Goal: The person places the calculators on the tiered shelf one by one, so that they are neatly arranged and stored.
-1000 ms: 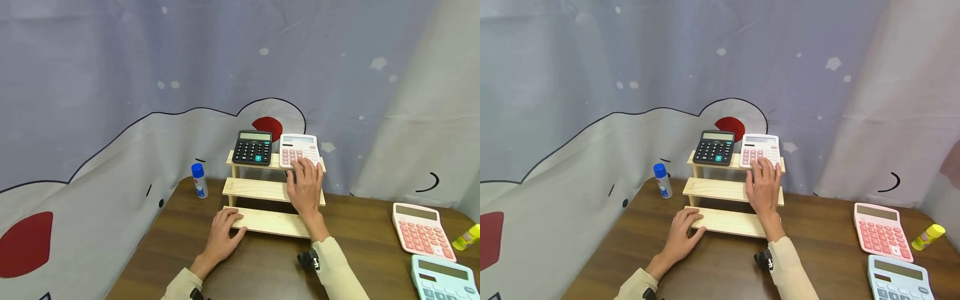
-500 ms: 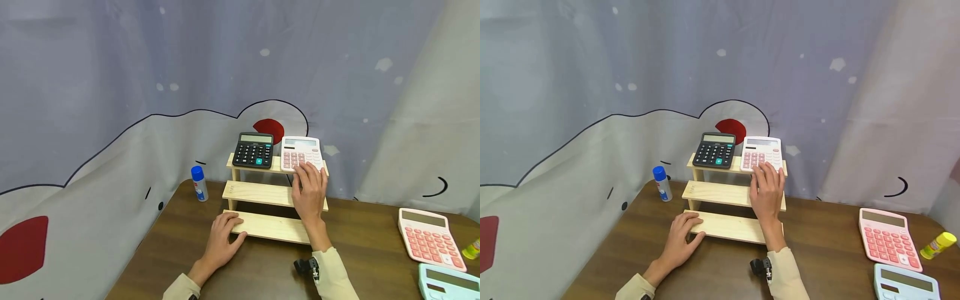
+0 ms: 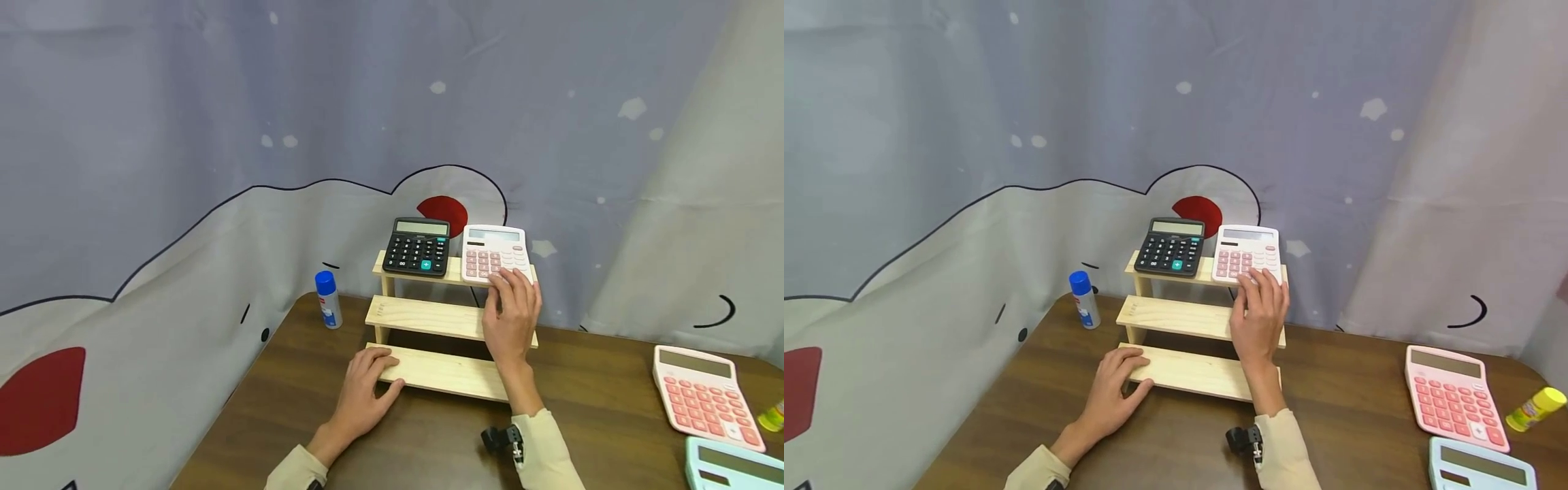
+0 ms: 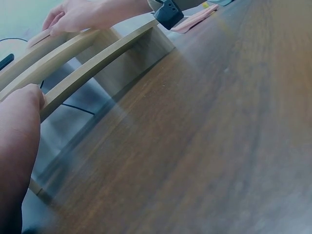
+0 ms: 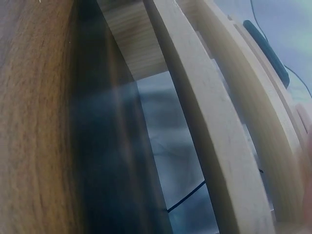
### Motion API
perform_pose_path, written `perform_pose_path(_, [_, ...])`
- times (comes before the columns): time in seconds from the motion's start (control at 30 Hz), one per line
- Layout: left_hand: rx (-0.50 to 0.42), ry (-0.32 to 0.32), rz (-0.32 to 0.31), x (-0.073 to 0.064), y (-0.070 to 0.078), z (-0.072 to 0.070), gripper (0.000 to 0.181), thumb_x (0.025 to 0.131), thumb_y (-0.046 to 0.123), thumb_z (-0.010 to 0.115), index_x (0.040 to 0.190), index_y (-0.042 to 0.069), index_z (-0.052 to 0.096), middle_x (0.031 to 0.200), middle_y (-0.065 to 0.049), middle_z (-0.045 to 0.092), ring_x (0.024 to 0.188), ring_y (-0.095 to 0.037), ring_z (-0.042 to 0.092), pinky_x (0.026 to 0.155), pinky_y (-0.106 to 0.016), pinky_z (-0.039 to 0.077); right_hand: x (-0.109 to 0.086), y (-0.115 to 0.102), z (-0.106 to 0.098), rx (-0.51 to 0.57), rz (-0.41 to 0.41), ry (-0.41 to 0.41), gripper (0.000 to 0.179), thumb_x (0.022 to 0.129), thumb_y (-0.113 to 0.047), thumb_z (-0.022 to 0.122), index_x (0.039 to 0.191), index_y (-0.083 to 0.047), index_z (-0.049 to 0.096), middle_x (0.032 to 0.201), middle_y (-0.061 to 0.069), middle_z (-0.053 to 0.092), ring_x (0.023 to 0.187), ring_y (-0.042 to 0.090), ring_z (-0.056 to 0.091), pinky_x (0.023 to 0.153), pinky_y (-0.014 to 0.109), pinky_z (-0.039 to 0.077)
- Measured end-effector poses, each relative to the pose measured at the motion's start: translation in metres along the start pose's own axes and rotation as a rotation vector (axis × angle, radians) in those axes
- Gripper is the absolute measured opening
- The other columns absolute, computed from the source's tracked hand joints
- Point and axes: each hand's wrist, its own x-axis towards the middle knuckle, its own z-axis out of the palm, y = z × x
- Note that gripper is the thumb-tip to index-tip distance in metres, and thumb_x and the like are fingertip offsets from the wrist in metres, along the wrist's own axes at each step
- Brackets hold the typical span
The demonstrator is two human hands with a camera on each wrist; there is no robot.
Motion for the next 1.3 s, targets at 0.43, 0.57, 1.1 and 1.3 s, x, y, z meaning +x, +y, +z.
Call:
perform_pose_path(0.43, [0.005,0.027,0.02,0.004,-0.002,0.001,0.031,0.09,0.035,0.073,0.115,0.017,0.068,0.126,-0.002,0.06,0.121,-0.023,0.052,0.103,-0.047,0.038,0.009,-0.003,0.001,0.023,0.02,0.004,0.01,0.094,-0.004,0.065,0.102,-0.001,0.071,0.118,0.015,0.069,0.126,0.036,0.054,0.114,0.059,0.024])
perform_pose_path(0.57, [0.003,0.016,0.011,0.005,-0.002,0.001,0.031,0.09,0.035,0.072,0.115,0.017,0.068,0.126,-0.002,0.06,0.121,-0.023,0.052,0.103,-0.047,0.038,0.01,-0.002,0.0,0.034,0.029,0.014,0.01,0.093,-0.003,0.066,0.101,-0.001,0.072,0.117,0.016,0.069,0.124,0.036,0.055,0.114,0.059,0.026])
perform_pose_path(1.1, [0.016,0.008,0.004,0.002,-0.002,0.002,0.031,0.09,0.037,0.072,0.115,0.019,0.068,0.126,-0.001,0.06,0.121,-0.021,0.052,0.103,-0.046,0.039,0.011,0.0,-0.005,0.043,0.046,0.018,0.008,0.09,-0.001,0.07,0.097,0.001,0.071,0.114,0.017,0.069,0.121,0.036,0.056,0.113,0.055,0.03])
perform_pose_path(1.3, [0.008,0.009,0.001,-0.002,-0.001,0.002,0.031,0.09,0.037,0.072,0.114,0.018,0.068,0.126,-0.001,0.06,0.121,-0.022,0.052,0.103,-0.047,0.039,0.008,-0.001,-0.009,0.048,0.052,-0.006,0.009,0.089,0.0,0.07,0.097,0.003,0.071,0.115,0.019,0.068,0.12,0.037,0.056,0.113,0.053,0.031])
